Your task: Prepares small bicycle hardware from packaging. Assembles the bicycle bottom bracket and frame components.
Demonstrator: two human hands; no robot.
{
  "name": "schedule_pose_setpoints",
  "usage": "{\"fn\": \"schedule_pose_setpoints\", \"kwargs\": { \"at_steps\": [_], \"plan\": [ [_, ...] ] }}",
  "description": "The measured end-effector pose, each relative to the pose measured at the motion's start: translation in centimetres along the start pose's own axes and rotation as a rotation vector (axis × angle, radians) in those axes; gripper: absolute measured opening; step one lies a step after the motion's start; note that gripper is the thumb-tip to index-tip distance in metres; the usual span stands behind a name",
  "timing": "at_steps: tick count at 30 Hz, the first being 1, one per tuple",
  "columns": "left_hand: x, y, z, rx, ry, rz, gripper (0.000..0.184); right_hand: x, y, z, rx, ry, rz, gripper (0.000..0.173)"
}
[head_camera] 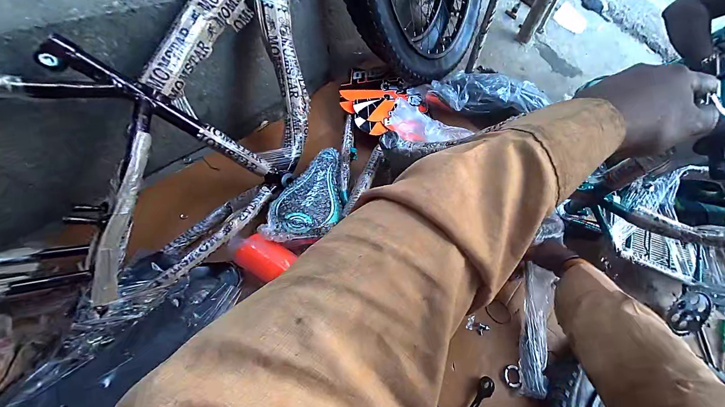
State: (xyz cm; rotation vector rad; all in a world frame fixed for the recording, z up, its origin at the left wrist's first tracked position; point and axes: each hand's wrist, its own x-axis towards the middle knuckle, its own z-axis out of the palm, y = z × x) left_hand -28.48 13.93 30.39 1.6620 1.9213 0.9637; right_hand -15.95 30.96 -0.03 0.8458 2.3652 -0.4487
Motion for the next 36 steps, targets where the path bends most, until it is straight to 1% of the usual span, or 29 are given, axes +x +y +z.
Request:
{"fn": "schedule_pose_setpoints", "kwargs": {
  "at_steps": [2,3,4,5,6,7,8,9,10,11,12,13,14,15,16,17,19,20,21,22,23,24,25,26,28,30,32,36],
  "plan": [
    [0.1,-0.1,0.0,-0.001,0.006,0.013,0.035,0.2,0.4,-0.3,0.302,0.216,-0.066,0.045],
    [0.1,-0.1,0.1,0.0,0.006,0.012,0.035,-0.3,-0.2,-0.5,0.465,0.313,-0.072,0.046],
    [0.0,-0.1,0.0,0.0,0.001,0.006,0.035,-1.2,-1.2,-1.1,0.57,0.382,-0.059,0.044],
    [-0.1,0.0,-0.1,-0.001,-0.006,0.002,0.034,-3.3,-2.9,-2.7,0.603,0.335,-0.003,0.043],
    [-0.2,0.2,-0.1,-0.002,-0.013,-0.003,0.034,-5.9,-5.1,-5.7,0.587,0.126,0.114,0.044],
    [-0.2,0.2,-0.1,-0.002,-0.014,-0.002,0.034,-7.0,-6.3,-6.7,0.53,0.064,0.151,0.042],
    [-0.1,0.2,0.0,0.001,-0.011,0.006,0.033,-7.0,-6.1,-5.6,0.463,0.151,0.074,0.038],
    [0.0,0.0,0.0,0.001,-0.004,0.016,0.033,-5.7,-5.4,-2.8,0.404,0.359,-0.06,0.035],
    [0.1,-0.1,0.1,-0.006,0.002,0.019,0.033,-5.1,-5.5,-1.5,0.343,0.379,-0.139,0.038],
    [0.0,-0.2,0.1,-0.009,0.003,0.013,0.035,-6.1,-7.1,-2.2,0.279,0.228,-0.132,0.045],
    [0.0,-0.1,0.0,-0.005,-0.001,0.0,0.037,-7.9,-9.6,-3.3,0.285,0.081,-0.106,0.049],
    [-0.1,0.0,-0.1,-0.002,-0.008,-0.014,0.04,-9.4,-12.0,-3.4,0.381,0.056,-0.088,0.05],
    [-0.1,0.1,-0.2,-0.003,-0.014,-0.023,0.042,-10.6,-13.9,-3.0,0.492,0.072,-0.071,0.058],
    [0.0,0.1,-0.2,-0.007,-0.011,-0.021,0.041,-11.3,-15.3,-2.2,0.589,0.107,-0.056,0.072],
    [0.1,0.0,-0.1,-0.006,-0.007,-0.008,0.039,-11.7,-16.4,-1.4,0.642,0.158,-0.031,0.082],
    [0.2,-0.2,-0.1,0.0,-0.007,0.004,0.037,-12.0,-17.3,-0.6,0.658,0.188,0.004,0.087],
    [0.4,-0.6,0.1,0.007,-0.011,0.028,0.034,-12.7,-18.4,0.4,0.682,0.19,0.09,0.084],
    [0.5,-0.7,0.2,0.003,-0.009,0.031,0.034,-12.9,-18.7,0.7,0.667,0.16,0.118,0.078],
    [0.5,-0.9,0.2,-0.007,-0.007,0.029,0.034,-12.8,-18.6,1.2,0.64,0.132,0.124,0.072],
    [0.6,-0.9,0.2,-0.017,-0.002,0.024,0.035,-12.3,-18.3,2.6,0.618,0.151,0.103,0.064],
    [0.6,-1.0,0.3,-0.016,0.005,0.02,0.035,-11.0,-17.6,4.9,0.597,0.226,0.06,0.058],
    [0.7,-0.9,0.3,-0.01,0.008,0.017,0.035,-8.9,-16.7,8.1,0.587,0.36,0.016,0.051],
    [0.7,-0.9,0.3,-0.004,0.008,0.013,0.035,-7.8,-16.0,10.0,0.588,0.393,-0.001,0.046],
    [0.6,-0.8,0.3,-0.002,0.007,0.006,0.035,-7.7,-15.3,10.7,0.586,0.371,-0.007,0.041],
    [0.3,-0.6,0.3,-0.011,0.001,-0.005,0.034,-9.3,-14.0,11.7,0.588,0.303,0.005,0.033],
    [0.2,-0.5,0.3,-0.027,-0.009,-0.007,0.033,-11.4,-12.4,13.7,0.613,0.273,0.035,0.031],
    [0.1,-0.5,0.5,-0.045,-0.024,-0.021,0.035,-13.2,-10.9,15.7,0.638,0.277,0.042,0.031],
    [0.5,-0.7,0.4,-0.056,-0.025,-0.029,0.035,-15.4,-9.2,17.2,0.645,0.316,0.012,0.027]
  ]
}}
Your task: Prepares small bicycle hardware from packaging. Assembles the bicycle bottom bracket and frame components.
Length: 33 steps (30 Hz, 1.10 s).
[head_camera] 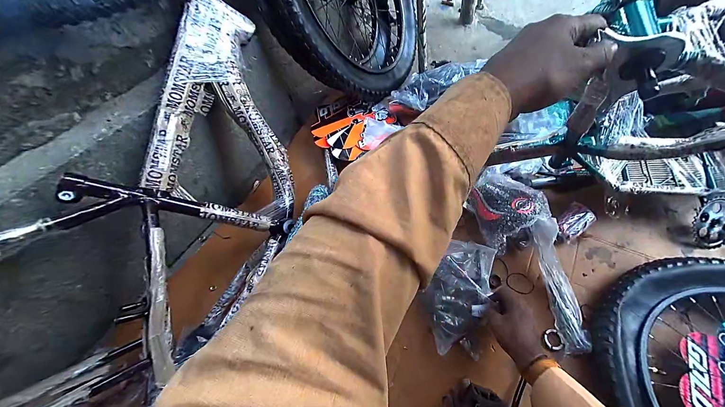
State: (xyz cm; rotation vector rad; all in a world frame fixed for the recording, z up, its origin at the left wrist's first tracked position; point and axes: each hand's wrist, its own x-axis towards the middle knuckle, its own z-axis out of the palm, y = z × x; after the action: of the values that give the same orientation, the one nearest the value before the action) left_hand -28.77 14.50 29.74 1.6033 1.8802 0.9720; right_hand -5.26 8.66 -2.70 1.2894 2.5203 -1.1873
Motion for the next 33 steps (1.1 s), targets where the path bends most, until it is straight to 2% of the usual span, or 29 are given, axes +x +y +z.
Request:
{"fn": "schedule_pose_setpoints", "kwargs": {
  "at_steps": [5,11,14,18,20,23,25,27,29,31,33],
  "plan": [
    [0.5,-0.4,0.0,-0.013,0.0,0.025,0.03,-1.3,1.0,0.6,-0.047,0.015,-0.066,0.035],
    [0.1,-0.3,0.0,-0.04,-0.002,0.015,0.03,-0.1,-0.6,-0.7,0.009,-0.064,-0.095,0.023],
    [-0.1,-0.1,-0.1,-0.009,-0.008,0.015,0.031,2.0,-1.8,-2.3,-0.015,-0.176,-0.157,0.031],
    [-0.5,-0.1,-0.2,0.026,-0.028,0.023,0.034,6.2,-5.3,-3.2,0.018,0.014,-0.266,0.038],
    [-0.5,-0.2,-0.4,0.023,-0.046,0.017,0.037,9.1,-7.4,-2.8,0.01,-0.032,-0.336,0.034],
    [-0.6,-0.2,-0.2,0.022,-0.034,0.014,0.039,13.5,-9.5,-1.4,0.064,-0.216,-0.197,0.039],
    [-0.7,-0.1,-0.2,0.015,-0.024,-0.001,0.041,17.0,-9.2,0.2,0.057,-0.256,-0.1,0.042],
    [-0.6,-0.5,-0.3,-0.017,-0.047,-0.009,0.042,18.4,-9.5,1.2,0.041,-0.283,-0.044,0.043],
    [-0.3,-1.1,-0.3,-0.043,-0.06,0.0,0.041,17.2,-10.5,1.6,0.171,-0.187,-0.047,0.04],
    [0.1,-1.2,-0.4,-0.048,-0.047,-0.005,0.04,13.5,-12.4,1.0,0.352,-0.036,-0.161,0.044],
    [0.4,-1.2,-0.5,-0.034,-0.032,-0.011,0.04,9.6,-14.0,0.2,0.419,0.005,-0.251,0.049]
  ]
}}
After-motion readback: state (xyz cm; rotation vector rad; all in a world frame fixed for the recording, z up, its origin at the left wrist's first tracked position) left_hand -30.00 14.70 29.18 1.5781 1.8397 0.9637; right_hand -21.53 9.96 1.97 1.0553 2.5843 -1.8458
